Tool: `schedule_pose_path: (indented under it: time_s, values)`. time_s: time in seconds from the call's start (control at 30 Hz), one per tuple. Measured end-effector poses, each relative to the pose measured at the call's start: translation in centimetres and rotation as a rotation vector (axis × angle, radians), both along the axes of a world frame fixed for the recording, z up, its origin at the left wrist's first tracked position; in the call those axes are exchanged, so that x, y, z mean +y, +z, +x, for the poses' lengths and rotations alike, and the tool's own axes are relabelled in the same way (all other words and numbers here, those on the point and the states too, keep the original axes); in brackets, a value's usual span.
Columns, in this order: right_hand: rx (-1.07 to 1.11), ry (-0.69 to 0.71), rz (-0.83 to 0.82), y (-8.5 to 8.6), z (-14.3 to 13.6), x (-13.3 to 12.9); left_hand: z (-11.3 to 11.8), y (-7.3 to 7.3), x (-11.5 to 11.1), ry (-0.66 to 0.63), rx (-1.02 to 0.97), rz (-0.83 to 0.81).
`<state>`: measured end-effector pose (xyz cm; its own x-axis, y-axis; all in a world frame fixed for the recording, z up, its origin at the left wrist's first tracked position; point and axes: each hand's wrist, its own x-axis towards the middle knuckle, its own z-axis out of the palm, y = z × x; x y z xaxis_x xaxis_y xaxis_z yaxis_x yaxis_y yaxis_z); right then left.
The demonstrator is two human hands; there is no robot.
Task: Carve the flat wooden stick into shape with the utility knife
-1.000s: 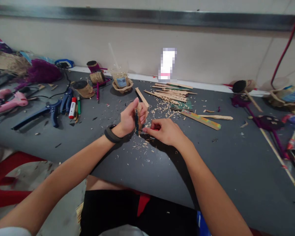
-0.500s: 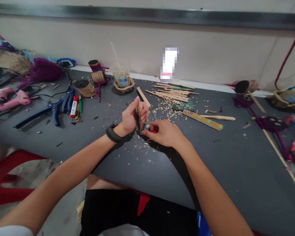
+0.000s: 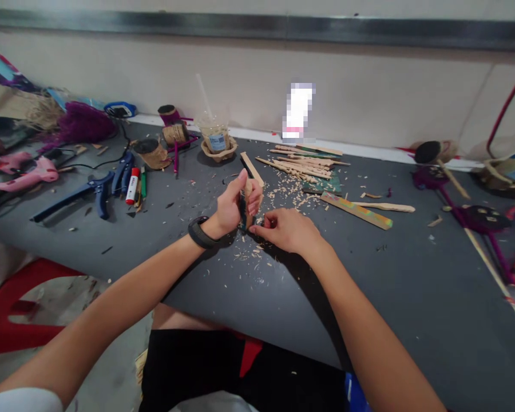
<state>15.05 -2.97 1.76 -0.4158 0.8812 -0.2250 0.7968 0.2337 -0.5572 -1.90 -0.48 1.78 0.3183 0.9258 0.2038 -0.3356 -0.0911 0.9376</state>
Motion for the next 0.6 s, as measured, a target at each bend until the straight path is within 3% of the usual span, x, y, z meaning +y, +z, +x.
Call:
schedule_pose_path:
  time_s: [0.33, 0.6]
  values:
    - [0.067, -0.011, 0.055, -0.2, 1.3, -0.3, -0.7, 1.5, 0.1, 0.131, -0.005, -0.061]
    - [0.125, 0.018, 0.042, -0.1, 1.2, -0.7, -0.2, 1.2, -0.6, 0.071, -0.067, -0.013]
